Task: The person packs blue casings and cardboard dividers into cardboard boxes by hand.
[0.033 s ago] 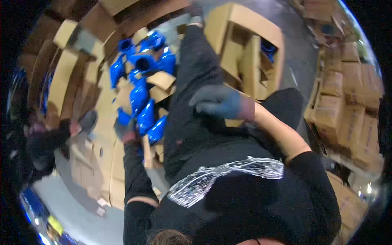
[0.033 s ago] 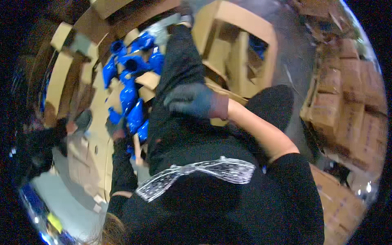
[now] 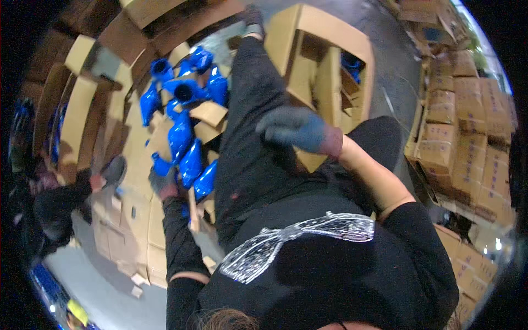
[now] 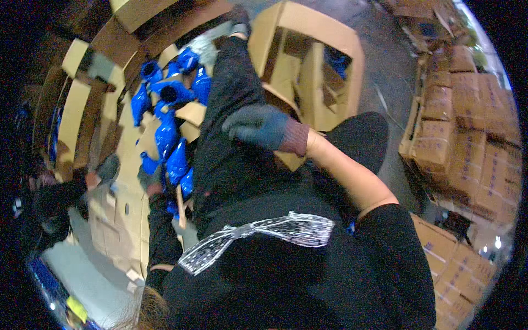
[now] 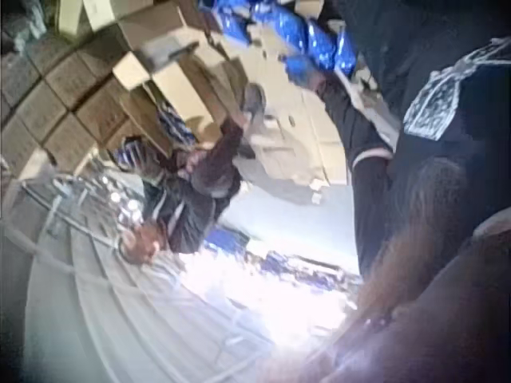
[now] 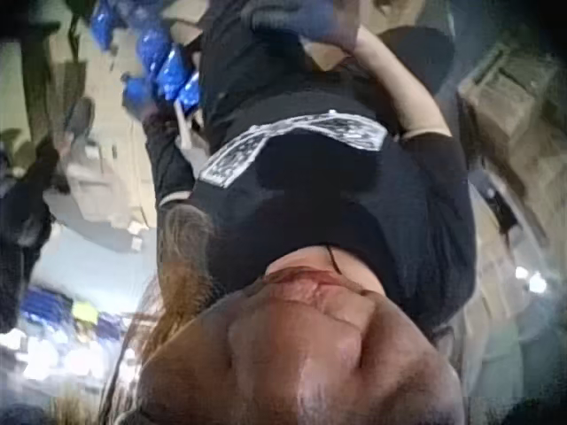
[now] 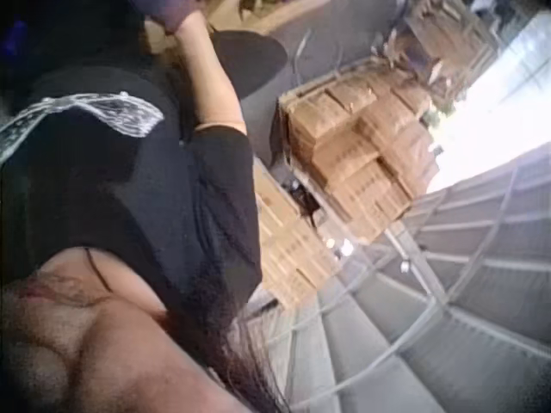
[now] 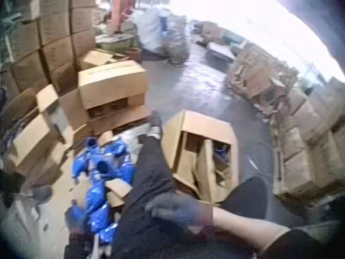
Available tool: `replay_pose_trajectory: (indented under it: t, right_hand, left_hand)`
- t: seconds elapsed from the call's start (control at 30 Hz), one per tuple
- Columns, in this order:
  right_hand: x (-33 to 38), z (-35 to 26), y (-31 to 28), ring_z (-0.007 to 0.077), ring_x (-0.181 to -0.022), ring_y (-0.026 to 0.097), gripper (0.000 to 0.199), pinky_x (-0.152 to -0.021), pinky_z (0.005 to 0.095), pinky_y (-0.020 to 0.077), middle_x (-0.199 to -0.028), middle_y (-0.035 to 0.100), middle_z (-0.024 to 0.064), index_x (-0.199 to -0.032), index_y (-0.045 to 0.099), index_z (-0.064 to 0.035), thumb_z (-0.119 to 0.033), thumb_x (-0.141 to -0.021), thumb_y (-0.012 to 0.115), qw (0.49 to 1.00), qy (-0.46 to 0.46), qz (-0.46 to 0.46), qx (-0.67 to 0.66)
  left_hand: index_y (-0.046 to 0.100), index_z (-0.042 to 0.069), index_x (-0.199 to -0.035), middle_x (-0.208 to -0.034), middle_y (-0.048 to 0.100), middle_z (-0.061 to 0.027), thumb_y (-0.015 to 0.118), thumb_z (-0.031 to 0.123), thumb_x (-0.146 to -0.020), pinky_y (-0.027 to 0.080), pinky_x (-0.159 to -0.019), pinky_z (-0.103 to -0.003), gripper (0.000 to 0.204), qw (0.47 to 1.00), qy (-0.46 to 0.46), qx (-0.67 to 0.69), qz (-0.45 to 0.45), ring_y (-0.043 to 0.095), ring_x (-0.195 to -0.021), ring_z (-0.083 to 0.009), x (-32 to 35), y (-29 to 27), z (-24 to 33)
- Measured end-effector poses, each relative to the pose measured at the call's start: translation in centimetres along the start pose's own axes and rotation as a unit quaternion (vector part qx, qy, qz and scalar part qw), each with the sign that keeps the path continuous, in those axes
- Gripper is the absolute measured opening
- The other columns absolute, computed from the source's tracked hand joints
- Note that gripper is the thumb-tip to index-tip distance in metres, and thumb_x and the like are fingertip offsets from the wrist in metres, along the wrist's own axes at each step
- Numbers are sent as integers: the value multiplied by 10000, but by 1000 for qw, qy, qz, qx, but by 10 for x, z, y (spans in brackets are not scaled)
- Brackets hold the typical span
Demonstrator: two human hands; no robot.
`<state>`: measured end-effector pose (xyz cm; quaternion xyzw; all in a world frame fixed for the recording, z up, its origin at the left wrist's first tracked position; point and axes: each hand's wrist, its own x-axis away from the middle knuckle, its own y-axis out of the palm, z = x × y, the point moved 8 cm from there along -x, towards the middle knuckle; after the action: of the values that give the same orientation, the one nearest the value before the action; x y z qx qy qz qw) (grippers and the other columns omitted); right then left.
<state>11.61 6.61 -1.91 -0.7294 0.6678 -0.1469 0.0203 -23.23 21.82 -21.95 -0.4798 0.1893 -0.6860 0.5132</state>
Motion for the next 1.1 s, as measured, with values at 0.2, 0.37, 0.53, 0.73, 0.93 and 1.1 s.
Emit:
replay_pose_trajectory:
  t: [0.2, 0.37, 0.53, 0.73, 0.93, 1.1]
  right_hand:
    - [66, 109, -211, 300, -1024, 557, 268, -918, 355, 421, -1100, 590, 153, -1062, 598, -44, -216, -871, 521, 853, -42, 318, 412]
    - [57, 143, -259, 318, -1070, 536, 345, -936, 357, 404, -1146, 577, 160, -1125, 571, -66, -229, -823, 534, 841, 177, 309, 406]
    - [27, 188, -269, 337, -1068, 543, 361, -937, 374, 402, -1126, 573, 202, -1076, 589, -32, -252, -798, 516, 791, 254, 304, 467]
    - [77, 224, -272, 348, -905, 578, 262, -793, 413, 452, -997, 615, 154, -1004, 605, -72, -267, -850, 521, 828, 134, 202, 506]
    - [145, 111, -204, 193, -877, 587, 345, -777, 309, 468, -904, 620, 63, -995, 591, 23, -106, -676, 617, 877, 170, 449, -6]
    - [123, 39, -126, 167, -882, 588, 377, -786, 286, 471, -940, 625, 76, -1032, 582, 16, -79, -667, 570, 908, 53, 350, -223]
  left_hand:
    - [428, -54, -1257, -1243, 470, -245, 697, 335, -727, 340, -996, -383, 710, 978, 117, 0, 175, 456, -1157, -349, -33, -22, -40]
    - [457, -37, -1238, -1205, 514, -176, 648, 233, -801, 374, -954, -349, 548, 971, 126, 161, 128, 499, -1107, -248, -6, -41, 38]
    - [523, -13, -1176, -1108, 576, -121, 614, 179, -830, 409, -911, -300, 406, 940, 163, 296, 49, 540, -1026, -200, 18, -35, 108]
    - [528, -14, -1167, -1076, 599, -102, 601, 108, -838, 425, -885, -277, 358, 905, 209, 358, -95, 564, -987, -171, 79, 2, 220]
    - [532, 3, -1168, -1091, 596, -93, 532, 34, -839, 460, -835, -278, 331, 855, 321, 351, -205, 565, -976, -165, 141, 20, 284]
    - [411, 16, -1279, -1160, 537, -89, 649, 103, -777, 414, -903, -298, 562, 778, 315, 378, -391, 527, -1023, -178, 186, 64, 330]
